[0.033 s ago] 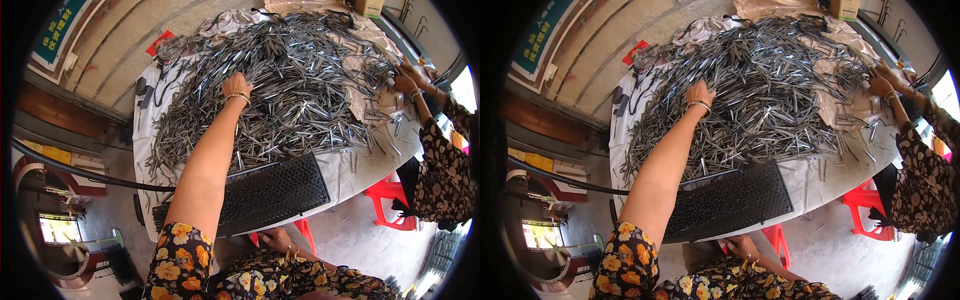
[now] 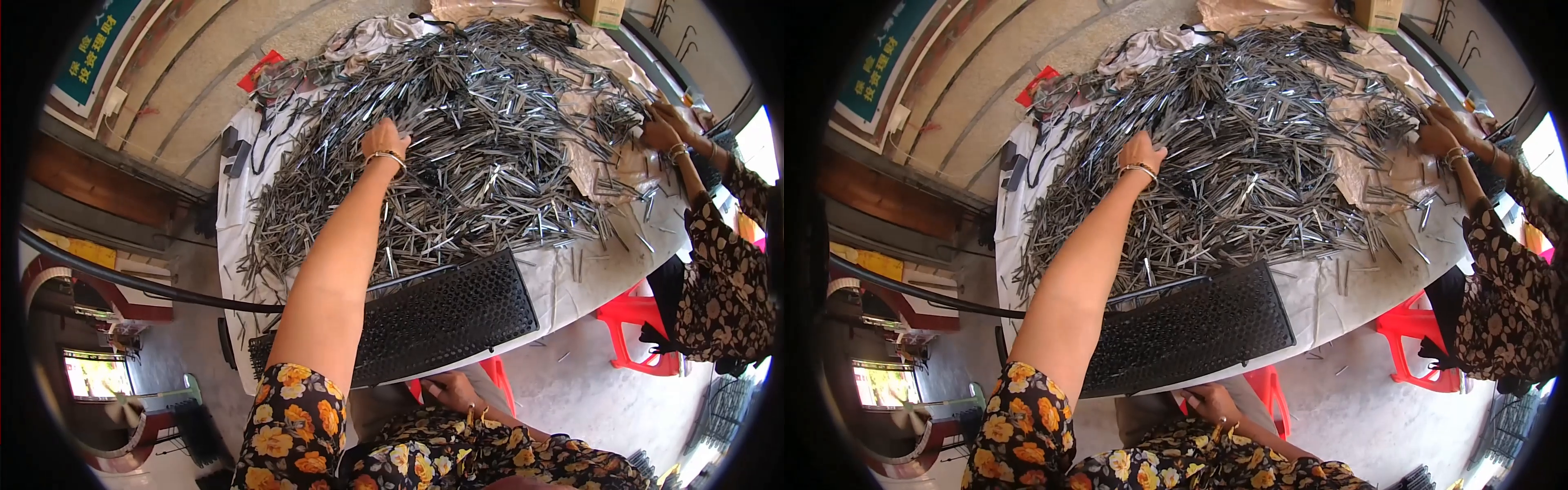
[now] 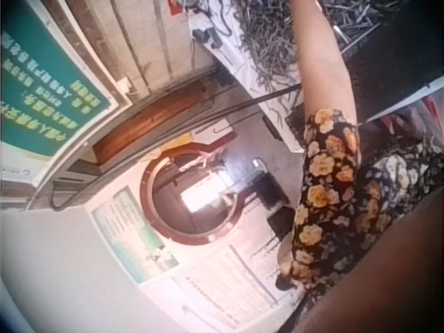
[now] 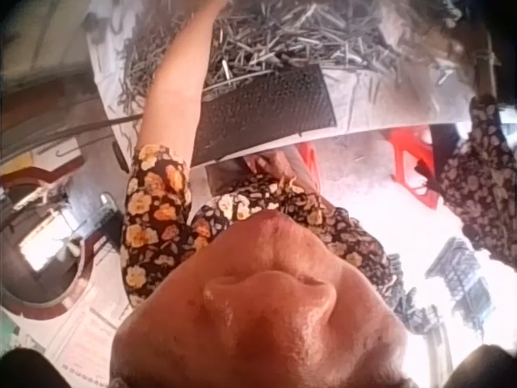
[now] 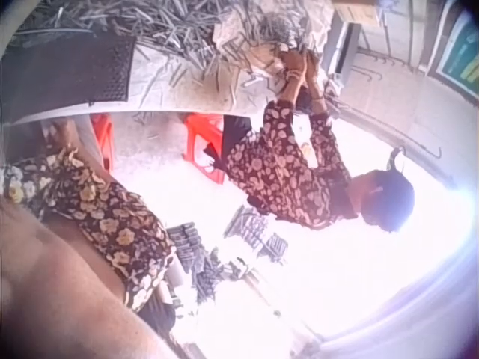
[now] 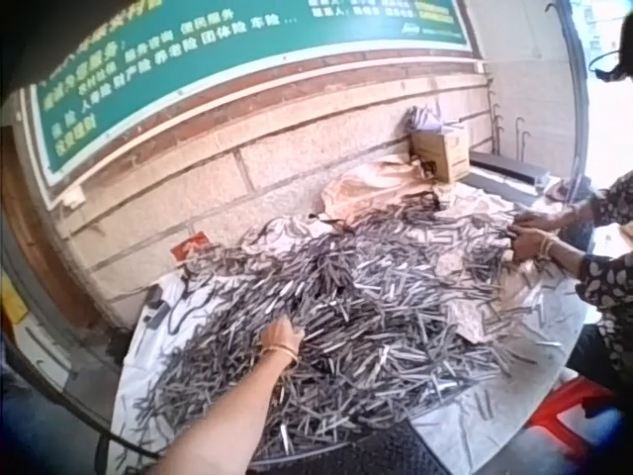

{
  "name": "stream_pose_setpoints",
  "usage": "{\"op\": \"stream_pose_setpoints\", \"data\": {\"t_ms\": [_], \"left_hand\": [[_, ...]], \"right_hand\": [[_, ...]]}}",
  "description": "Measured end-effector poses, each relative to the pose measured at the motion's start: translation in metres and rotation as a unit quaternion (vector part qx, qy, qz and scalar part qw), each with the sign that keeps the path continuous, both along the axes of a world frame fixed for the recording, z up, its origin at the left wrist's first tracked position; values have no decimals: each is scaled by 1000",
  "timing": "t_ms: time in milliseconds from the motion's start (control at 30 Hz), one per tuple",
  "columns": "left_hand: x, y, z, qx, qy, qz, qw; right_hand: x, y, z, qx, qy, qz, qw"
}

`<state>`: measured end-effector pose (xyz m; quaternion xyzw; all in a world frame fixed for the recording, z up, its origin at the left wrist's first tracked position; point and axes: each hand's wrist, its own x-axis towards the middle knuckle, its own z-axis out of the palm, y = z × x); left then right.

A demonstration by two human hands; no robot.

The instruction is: The person sorts small metal pins by hand, then inserts them into a perforated mesh grid.

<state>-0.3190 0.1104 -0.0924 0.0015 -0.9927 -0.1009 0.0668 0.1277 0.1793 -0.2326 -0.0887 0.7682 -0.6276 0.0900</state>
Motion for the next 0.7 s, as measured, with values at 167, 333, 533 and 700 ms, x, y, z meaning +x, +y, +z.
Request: {"op": "stream_pose_setpoints", "data": {"t_ms": [167, 333, 533, 700], "left_hand": [[-34, -46, 2, 229, 9, -5, 973], [-24, -22, 49, 453, -15, 183, 872], [-76, -74, 8, 848, -96, 149, 499], [-60, -55, 12, 867, -127, 146, 460]], "right_hand": [[0, -5, 0, -36, 5, -7, 999], [7, 4, -10, 9, 15, -29, 999], [15, 6, -4, 52, 12, 94, 994], [-12, 57, 79, -71, -11, 307, 949]]}}
